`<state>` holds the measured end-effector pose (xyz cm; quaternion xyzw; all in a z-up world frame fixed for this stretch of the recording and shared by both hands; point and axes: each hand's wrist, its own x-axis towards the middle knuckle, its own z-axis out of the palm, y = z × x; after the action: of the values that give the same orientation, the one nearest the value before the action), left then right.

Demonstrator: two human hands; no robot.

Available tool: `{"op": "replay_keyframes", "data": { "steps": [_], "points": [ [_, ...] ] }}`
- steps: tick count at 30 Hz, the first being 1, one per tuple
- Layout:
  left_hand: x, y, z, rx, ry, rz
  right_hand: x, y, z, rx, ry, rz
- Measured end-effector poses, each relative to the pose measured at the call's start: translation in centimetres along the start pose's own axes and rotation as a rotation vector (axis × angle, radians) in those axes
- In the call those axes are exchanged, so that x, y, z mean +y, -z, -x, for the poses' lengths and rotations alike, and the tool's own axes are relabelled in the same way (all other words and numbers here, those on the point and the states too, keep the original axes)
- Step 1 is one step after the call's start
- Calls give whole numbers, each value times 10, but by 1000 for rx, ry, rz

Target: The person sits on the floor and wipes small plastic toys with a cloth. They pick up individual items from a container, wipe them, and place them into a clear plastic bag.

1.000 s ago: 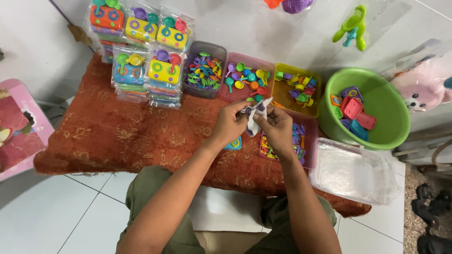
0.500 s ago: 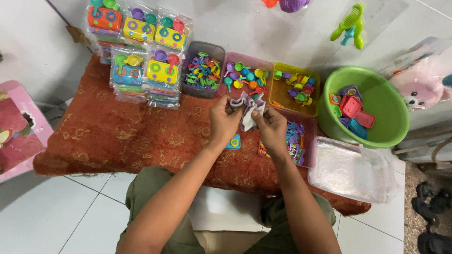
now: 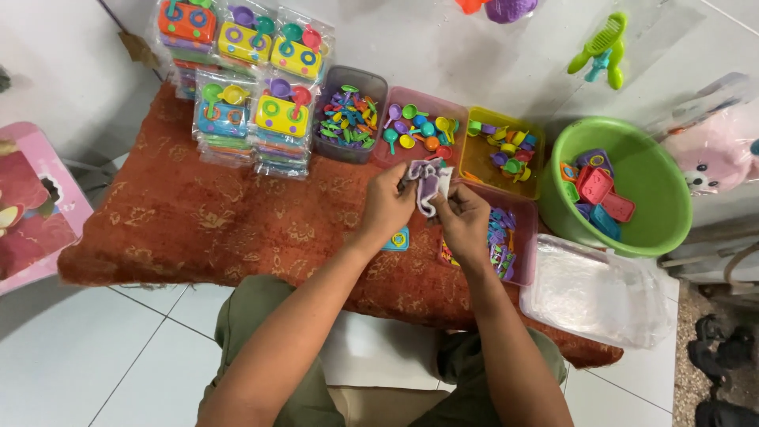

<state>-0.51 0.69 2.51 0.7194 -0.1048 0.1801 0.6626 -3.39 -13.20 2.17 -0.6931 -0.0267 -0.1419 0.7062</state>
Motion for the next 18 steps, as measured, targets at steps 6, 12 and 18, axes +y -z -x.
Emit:
{"op": "replay_keyframes", "data": {
  "steps": [6, 12, 18],
  "points": [
    [26, -1, -4, 26, 123, 104, -20, -11, 0, -5, -5, 15],
    [-4, -8, -4, 102, 234, 123, 15, 8, -7, 23, -11, -40],
    [-5, 0, -3, 189, 189, 76, 8, -1, -4, -2, -118, 33]
  ]
}}
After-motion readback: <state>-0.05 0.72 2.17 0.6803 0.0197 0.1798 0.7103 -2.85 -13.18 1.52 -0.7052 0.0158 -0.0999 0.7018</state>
